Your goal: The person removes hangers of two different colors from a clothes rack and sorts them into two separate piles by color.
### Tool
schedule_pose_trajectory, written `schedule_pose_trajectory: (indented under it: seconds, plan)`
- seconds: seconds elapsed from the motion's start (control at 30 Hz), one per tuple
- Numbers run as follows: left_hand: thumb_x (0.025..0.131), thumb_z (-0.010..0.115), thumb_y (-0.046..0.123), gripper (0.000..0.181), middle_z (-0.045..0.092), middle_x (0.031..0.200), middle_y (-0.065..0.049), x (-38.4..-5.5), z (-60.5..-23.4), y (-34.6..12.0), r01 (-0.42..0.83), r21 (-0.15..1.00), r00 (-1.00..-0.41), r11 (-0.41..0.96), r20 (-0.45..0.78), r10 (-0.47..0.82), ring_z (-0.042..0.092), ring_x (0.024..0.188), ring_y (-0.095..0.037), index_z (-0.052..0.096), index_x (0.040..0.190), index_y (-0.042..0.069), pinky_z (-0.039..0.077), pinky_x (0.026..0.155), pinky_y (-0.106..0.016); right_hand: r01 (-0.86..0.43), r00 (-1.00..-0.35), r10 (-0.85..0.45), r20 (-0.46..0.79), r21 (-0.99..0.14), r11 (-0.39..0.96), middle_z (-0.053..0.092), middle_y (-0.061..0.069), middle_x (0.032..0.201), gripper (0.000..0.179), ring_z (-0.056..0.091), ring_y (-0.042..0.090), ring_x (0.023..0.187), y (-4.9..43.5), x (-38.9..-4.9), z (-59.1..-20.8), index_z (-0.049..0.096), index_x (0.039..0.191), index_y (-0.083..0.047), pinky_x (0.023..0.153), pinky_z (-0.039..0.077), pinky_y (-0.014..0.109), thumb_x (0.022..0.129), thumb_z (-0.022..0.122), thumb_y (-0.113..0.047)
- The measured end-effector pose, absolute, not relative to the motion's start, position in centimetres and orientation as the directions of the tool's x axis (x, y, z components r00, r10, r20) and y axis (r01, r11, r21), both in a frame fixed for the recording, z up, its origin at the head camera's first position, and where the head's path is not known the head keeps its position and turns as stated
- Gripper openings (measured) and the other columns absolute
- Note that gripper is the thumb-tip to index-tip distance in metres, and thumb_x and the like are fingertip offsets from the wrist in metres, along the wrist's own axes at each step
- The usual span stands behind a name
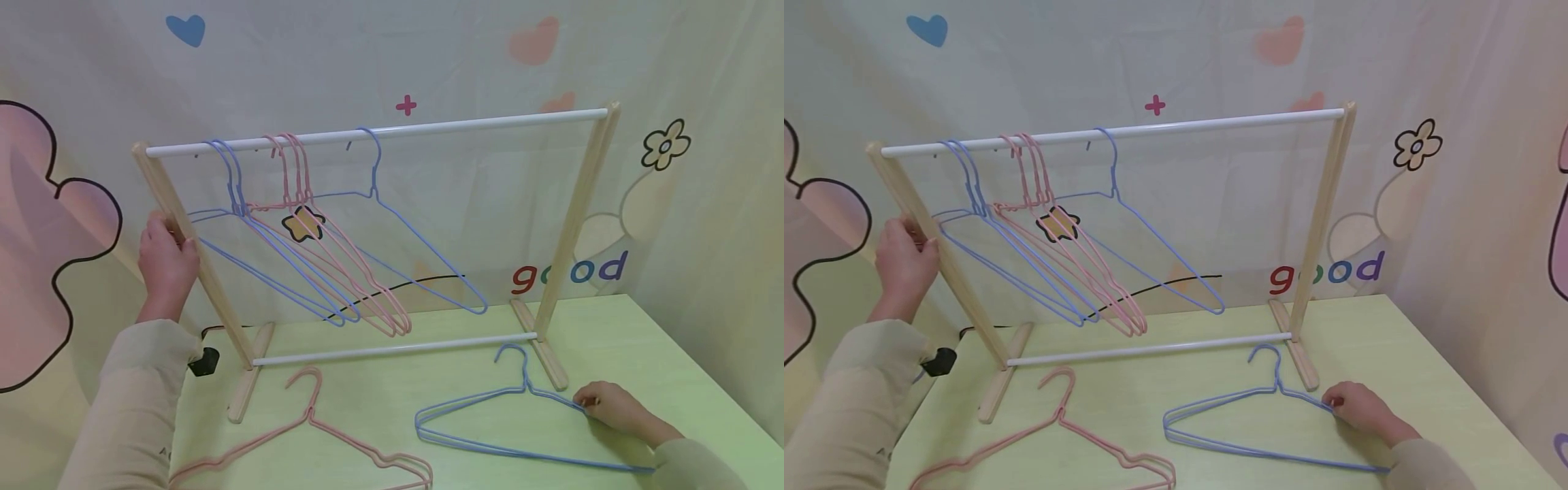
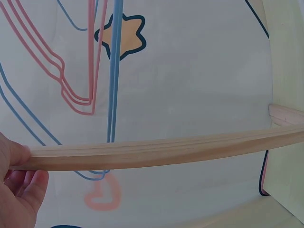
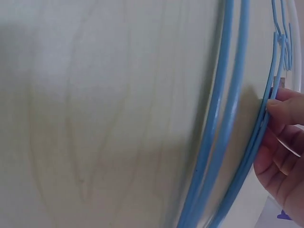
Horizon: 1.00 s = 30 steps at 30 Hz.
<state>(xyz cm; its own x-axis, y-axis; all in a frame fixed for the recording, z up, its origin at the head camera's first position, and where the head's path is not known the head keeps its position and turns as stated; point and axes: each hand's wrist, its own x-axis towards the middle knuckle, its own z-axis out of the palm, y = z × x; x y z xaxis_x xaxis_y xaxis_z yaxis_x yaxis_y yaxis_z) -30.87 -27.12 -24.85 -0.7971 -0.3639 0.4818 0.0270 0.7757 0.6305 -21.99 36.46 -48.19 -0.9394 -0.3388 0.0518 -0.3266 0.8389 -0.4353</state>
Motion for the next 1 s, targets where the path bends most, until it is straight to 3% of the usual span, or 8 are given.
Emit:
schedule_pose_trajectory:
  seconds: [0.37,0.53,0.73,1.0]
  plan:
    - [0.088,0.043,0.009,0.028,0.041,0.106,-0.024,-30.7,-24.9,-27.1,0.038,0.628,-0.787,0.777,0.498,-0.364,0.040,0.099,-0.039,0.032,0.112,-0.002,0.035,0.081,-0.049,-0.322,-0.939,-0.340,0.045,-0.456,0.830,0.056,-0.005,0.070,0.018,0.041,-0.003,0.061,36.2,-22.0,-46.6,0.065,0.091,0.001,0.053,0.037,0.021,0.075,0.063,-0.006]
    - [0.088,0.043,0.009,0.029,0.041,0.108,-0.024,-30.7,-24.9,-27.0,0.047,0.634,-0.790,0.772,0.496,-0.360,0.040,0.100,-0.039,0.032,0.113,-0.003,0.036,0.081,-0.049,-0.326,-0.927,-0.373,0.022,-0.537,0.778,0.053,-0.002,0.071,0.026,0.042,-0.001,0.059,35.1,-22.4,-44.2,0.060,0.098,0.006,0.050,0.038,0.021,0.077,0.063,-0.009]
    - [0.088,0.043,0.007,0.032,0.041,0.111,-0.026,-30.7,-24.8,-27.0,0.053,0.646,-0.792,0.761,0.491,-0.362,0.041,0.101,-0.040,0.031,0.116,-0.003,0.038,0.084,-0.050,-0.240,-0.923,-0.380,-0.063,-0.679,0.694,0.052,0.005,0.079,0.034,0.046,0.004,0.060,32.8,-23.2,-40.7,0.054,0.109,0.006,0.049,0.045,0.026,0.082,0.059,-0.014]
    - [0.087,0.044,0.007,0.030,0.041,0.108,-0.024,-30.8,-24.8,-27.1,0.053,0.648,-0.790,0.760,0.493,-0.365,0.041,0.098,-0.039,0.031,0.113,-0.003,0.037,0.082,-0.049,-0.239,-0.880,-0.472,-0.057,-0.805,0.543,0.054,0.014,0.090,0.042,0.054,0.012,0.074,27.3,-24.3,-33.6,0.047,0.118,0.006,0.062,0.051,0.031,0.085,0.057,-0.018]
